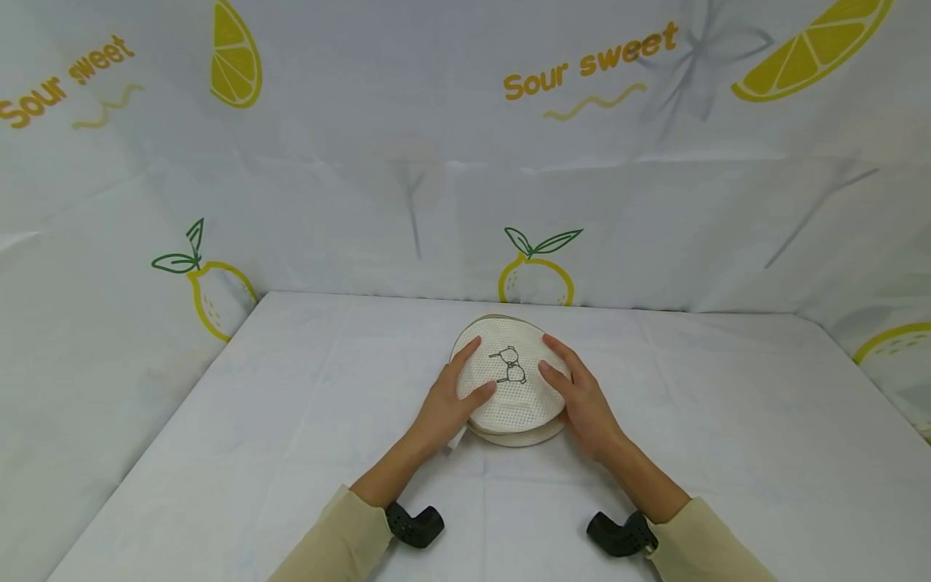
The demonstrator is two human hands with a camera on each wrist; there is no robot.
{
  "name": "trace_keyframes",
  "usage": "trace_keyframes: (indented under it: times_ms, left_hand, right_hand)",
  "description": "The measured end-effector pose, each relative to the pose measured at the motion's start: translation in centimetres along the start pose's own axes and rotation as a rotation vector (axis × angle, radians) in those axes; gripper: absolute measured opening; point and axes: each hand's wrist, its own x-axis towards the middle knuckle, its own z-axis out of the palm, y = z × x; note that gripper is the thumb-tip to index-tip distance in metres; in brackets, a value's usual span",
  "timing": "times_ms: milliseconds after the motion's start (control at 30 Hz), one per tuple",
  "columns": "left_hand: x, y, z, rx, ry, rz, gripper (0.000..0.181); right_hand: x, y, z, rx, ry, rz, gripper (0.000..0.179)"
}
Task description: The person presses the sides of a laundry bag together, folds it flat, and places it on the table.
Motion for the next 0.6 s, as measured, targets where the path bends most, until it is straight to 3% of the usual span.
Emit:
trace_keyframes:
  times_ms: [100, 333, 600]
  left_hand:
    - [-0.01, 0.01, 0.02, 0.005, 0.004, -0.002, 0.069]
    - [0.05, 0.18, 0.00, -0.048, 0.007, -0.053, 0.070]
    - [0.15, 0.18, 0.02, -0.048, 0.005, -0.048, 0.072]
  right_hand:
    - [-0.06, -0.02, 0.07, -0.065, 0.009, 0.005, 0.060]
    - [-0.24, -0.17, 0.27, -0.393, 0.093, -0.017, 0.061]
    - [-0.34, -0.40, 0.66, -0.473, 0.143, -0.023, 0.066]
